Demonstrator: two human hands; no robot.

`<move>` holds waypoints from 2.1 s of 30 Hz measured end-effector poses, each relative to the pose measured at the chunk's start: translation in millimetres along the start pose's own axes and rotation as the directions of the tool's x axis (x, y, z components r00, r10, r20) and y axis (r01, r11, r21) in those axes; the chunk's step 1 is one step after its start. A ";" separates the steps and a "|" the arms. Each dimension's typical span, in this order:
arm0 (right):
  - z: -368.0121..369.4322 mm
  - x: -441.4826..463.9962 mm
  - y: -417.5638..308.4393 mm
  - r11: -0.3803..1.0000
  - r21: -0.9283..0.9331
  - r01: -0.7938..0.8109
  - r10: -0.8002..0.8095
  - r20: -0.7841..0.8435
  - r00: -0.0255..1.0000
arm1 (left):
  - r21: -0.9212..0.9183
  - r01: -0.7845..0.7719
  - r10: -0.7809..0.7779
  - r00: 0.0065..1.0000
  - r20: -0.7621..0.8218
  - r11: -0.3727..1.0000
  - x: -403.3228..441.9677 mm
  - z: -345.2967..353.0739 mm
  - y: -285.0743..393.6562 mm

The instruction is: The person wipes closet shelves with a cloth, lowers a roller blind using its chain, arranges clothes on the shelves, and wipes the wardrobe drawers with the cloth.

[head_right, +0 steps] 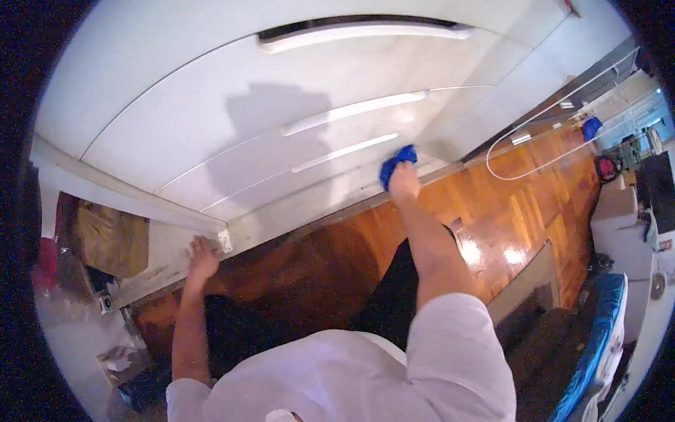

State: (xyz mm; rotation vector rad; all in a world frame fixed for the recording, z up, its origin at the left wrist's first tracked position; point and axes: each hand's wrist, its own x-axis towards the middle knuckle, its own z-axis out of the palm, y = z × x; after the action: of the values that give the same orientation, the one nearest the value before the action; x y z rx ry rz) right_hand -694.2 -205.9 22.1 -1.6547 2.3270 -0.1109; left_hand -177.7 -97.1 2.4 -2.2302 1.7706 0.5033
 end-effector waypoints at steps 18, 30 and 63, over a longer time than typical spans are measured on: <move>-36.4 76.7 114.9 0.905 0.102 0.413 -0.359 -0.337 0.870 | 0.155 -0.699 0.715 0.668 -0.206 0.698 12.5 15.9 212.5; -195.7 -88.5 109.0 0.900 0.385 -0.206 0.124 0.229 0.966 | -0.483 -0.087 0.329 0.834 0.444 0.871 -69.2 -61.2 278.2; -583.3 -251.2 173.5 0.290 0.945 -0.151 -0.280 0.235 0.931 | -0.940 0.339 0.604 0.759 0.243 -0.048 -385.5 -540.4 584.4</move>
State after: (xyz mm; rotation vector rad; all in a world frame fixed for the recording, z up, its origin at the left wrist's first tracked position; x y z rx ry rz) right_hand -935.5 29.5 587.7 -0.9393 1.2972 -0.9542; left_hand -763.1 -106.5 665.3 -1.6753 1.1206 3.1406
